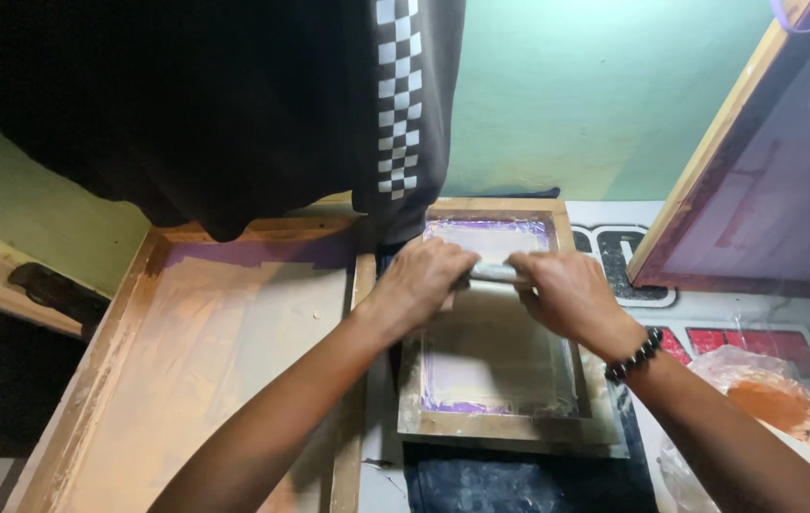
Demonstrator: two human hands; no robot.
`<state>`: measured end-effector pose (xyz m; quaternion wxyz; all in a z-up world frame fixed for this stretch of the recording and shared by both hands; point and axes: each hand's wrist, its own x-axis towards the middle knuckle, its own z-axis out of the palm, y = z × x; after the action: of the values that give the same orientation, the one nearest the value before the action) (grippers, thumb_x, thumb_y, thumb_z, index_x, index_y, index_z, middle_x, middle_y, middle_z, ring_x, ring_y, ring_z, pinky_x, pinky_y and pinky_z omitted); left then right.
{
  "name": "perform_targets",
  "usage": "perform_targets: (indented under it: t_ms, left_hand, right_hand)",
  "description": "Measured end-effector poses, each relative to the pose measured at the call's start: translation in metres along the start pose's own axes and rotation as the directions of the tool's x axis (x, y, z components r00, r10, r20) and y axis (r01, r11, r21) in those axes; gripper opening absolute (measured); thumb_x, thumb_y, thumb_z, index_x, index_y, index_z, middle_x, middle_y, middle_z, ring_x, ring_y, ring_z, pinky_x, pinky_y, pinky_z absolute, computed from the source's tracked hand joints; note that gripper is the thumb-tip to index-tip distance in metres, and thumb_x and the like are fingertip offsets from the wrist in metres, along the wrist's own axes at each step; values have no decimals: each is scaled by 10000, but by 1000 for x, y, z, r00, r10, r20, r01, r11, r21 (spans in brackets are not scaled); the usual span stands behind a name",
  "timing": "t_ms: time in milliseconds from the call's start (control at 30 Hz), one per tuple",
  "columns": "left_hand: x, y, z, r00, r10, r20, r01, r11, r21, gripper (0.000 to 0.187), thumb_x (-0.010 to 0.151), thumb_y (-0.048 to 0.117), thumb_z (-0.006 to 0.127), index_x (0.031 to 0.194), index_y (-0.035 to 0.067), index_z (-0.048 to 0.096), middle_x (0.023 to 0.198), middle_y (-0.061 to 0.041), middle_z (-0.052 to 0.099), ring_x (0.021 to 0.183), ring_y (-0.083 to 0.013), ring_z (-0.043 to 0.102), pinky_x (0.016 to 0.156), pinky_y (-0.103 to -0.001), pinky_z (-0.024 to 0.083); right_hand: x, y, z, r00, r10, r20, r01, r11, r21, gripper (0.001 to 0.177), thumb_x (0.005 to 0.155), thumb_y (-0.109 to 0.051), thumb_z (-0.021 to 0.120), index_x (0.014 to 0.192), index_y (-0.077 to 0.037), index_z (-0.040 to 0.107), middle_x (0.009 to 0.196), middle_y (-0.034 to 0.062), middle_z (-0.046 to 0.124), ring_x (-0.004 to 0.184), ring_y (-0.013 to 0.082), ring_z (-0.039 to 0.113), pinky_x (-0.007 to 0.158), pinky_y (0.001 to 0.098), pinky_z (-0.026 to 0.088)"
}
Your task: Spreading ink or emulsion onto a screen printing frame using a squeegee
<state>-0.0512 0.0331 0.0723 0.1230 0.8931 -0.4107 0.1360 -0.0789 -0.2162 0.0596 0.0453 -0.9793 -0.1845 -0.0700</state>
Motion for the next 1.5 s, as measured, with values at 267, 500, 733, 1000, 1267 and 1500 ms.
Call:
perform_targets:
  t_ms: [267,500,733,1000,1267,1500]
  left_hand:
    - [45,-68,50,985,-162,59,163,987,3,222,908,282,674,1118,229,625,1013,7,677,1071,-237,655,855,-401,573]
    - [-16,3,3,989,-34,141,55,988,-147,167,867,237,683,987,135,626,830,-113,678,896,-359,697,753,-482,574]
    - [-56,59,-10,978,33,205,5,984,-179,210,807,184,702,999,131,634,804,-89,694,820,-342,709,702,-469,573]
    - [12,-23,93,990,-144,-5,144,990,10,252,729,218,750,969,249,681,762,-39,696,822,-321,729,675,-482,587]
    - [1,15,-14,989,-37,146,55,992,-116,252,687,157,779,930,145,713,795,-122,732,882,-371,739,739,-517,606]
    - [35,-52,14,974,-211,85,214,976,-31,175,894,263,679,1052,191,661,915,-79,696,995,-334,692,812,-492,590]
  right_hand:
    - [83,10,11,999,16,-51,-18,999,-40,375,753,-430,742,1076,-243,766,815,44,748,878,319,753,787,492,611]
    - [11,-2,37,998,-25,-52,26,999,19,248,831,-364,617,715,-159,692,602,92,683,682,366,729,631,518,580]
    - [-71,-43,-21,984,-15,178,15,1000,-4,222,737,-519,683,821,-315,692,728,-26,724,753,286,739,658,461,606]
    - [21,25,77,969,-109,-221,79,987,-142,235,856,-185,591,1018,-273,736,831,-14,720,813,273,744,660,432,594]
    - [-12,-18,-27,996,-6,92,7,1000,-2,145,793,-218,717,936,-220,742,791,13,759,829,327,768,744,497,620]
    - [77,0,-1,997,-55,-53,52,997,-53,250,759,-374,752,883,-170,678,752,61,701,842,336,739,756,496,598]
